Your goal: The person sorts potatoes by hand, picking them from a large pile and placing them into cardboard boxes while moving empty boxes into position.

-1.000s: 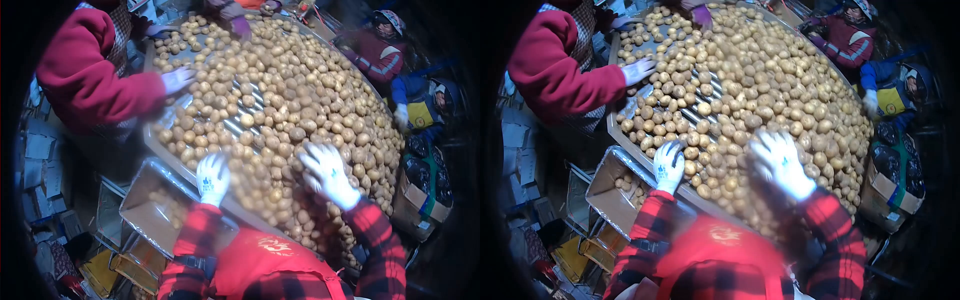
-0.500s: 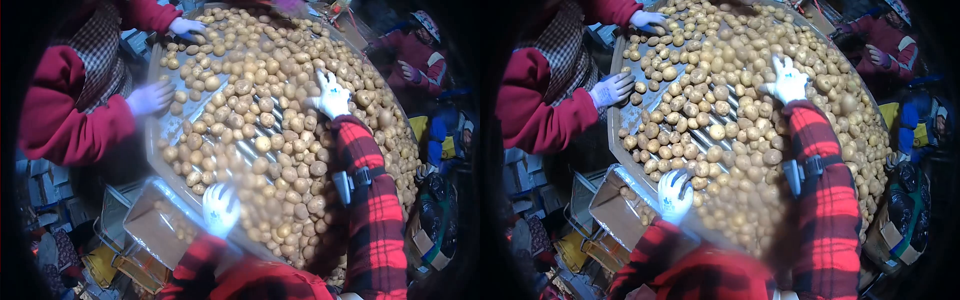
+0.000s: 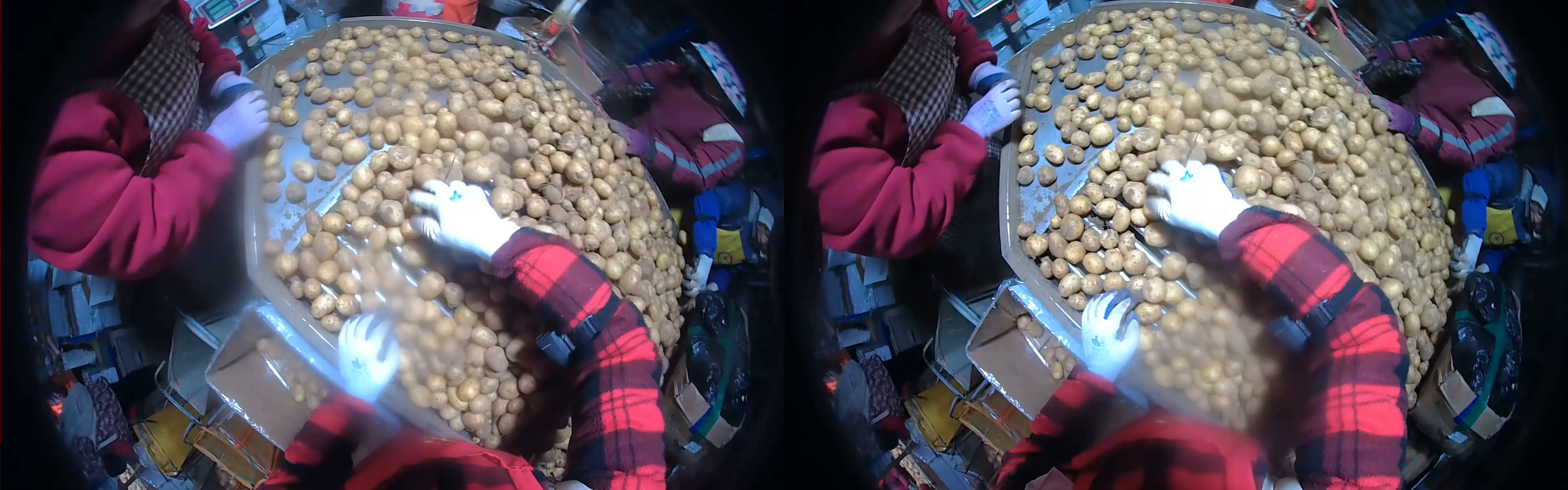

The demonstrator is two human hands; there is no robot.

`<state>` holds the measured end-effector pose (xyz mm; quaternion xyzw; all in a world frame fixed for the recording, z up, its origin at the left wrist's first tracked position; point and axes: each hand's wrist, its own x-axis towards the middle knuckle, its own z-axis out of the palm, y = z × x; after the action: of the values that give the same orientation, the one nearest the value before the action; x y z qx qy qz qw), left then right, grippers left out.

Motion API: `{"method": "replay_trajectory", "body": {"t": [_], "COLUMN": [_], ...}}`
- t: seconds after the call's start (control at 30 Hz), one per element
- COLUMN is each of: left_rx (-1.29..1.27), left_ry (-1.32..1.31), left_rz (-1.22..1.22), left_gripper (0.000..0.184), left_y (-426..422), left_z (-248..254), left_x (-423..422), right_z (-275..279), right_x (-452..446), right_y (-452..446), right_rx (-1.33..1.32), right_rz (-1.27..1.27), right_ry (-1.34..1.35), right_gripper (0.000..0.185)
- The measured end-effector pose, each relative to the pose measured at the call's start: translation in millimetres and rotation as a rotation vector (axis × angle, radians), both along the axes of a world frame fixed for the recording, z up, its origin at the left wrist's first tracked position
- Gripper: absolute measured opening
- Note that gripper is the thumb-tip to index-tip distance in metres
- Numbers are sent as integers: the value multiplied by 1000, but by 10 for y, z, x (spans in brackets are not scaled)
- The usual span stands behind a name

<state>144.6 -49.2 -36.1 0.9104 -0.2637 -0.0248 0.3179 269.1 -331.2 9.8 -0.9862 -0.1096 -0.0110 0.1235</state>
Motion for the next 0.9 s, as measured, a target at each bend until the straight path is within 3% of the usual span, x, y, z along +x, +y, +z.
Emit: {"method": "replay_trajectory", "body": {"t": [0.03,0.07,0.1,0.13,0.2,0.23,0.27,0.3,0.37,0.4,0.5,0.57,0.67,0.7,0.77,0.83,0.9], "left_rx": [9,2,-3,-3,13,10,-41,-30,-62,-71,-61,-52,-86,-103,-142,-119,-938], "left_ry": [-3,9,23,37,39,46,-15,-8,51,55,50,28,35,40,55,105,698], "left_rz": [13,7,5,-1,-8,-31,-6,4,-10,-9,-9,-5,30,10,76,10,297], "left_gripper": [36,36,36,38,38,39,38,38,37,37,37,39,38,38,38,41,49], "left_y": [8,2,3,18,31,29,20,31,17,14,39,48,88,110,107,129,-95], "left_z": [7,13,5,-30,25,57,77,101,129,110,42,19,4,-26,-92,-103,-82], "left_x": [-1,5,-2,-11,3,29,34,41,63,56,13,16,-18,-42,-72,-39,-28], "right_z": [-11,-95,-127,-48,-462,-592,-676,-452,-194,76,-174,-367,-127,-92,298,625,133], "right_x": [196,431,789,1072,1571,1699,1844,1869,1859,1610,1413,1200,805,574,21,-491,-966], "right_y": [25,6,-85,-111,-332,-337,-395,-293,-336,-191,-329,-359,-354,-353,-149,272,588], "right_rx": [-36,-79,-31,-115,-143,-190,-268,-238,-293,-313,-368,-232,105,181,358,350,159], "right_rz": [31,51,133,112,-62,-133,-166,-256,-173,-144,-135,-204,-302,-338,-420,-420,-126], "right_ry": [-58,-336,-349,-178,81,36,164,310,535,433,355,121,79,-58,28,146,-48], "right_gripper": [35,26,25,27,36,41,51,51,40,33,41,40,41,45,49,54,56]}}
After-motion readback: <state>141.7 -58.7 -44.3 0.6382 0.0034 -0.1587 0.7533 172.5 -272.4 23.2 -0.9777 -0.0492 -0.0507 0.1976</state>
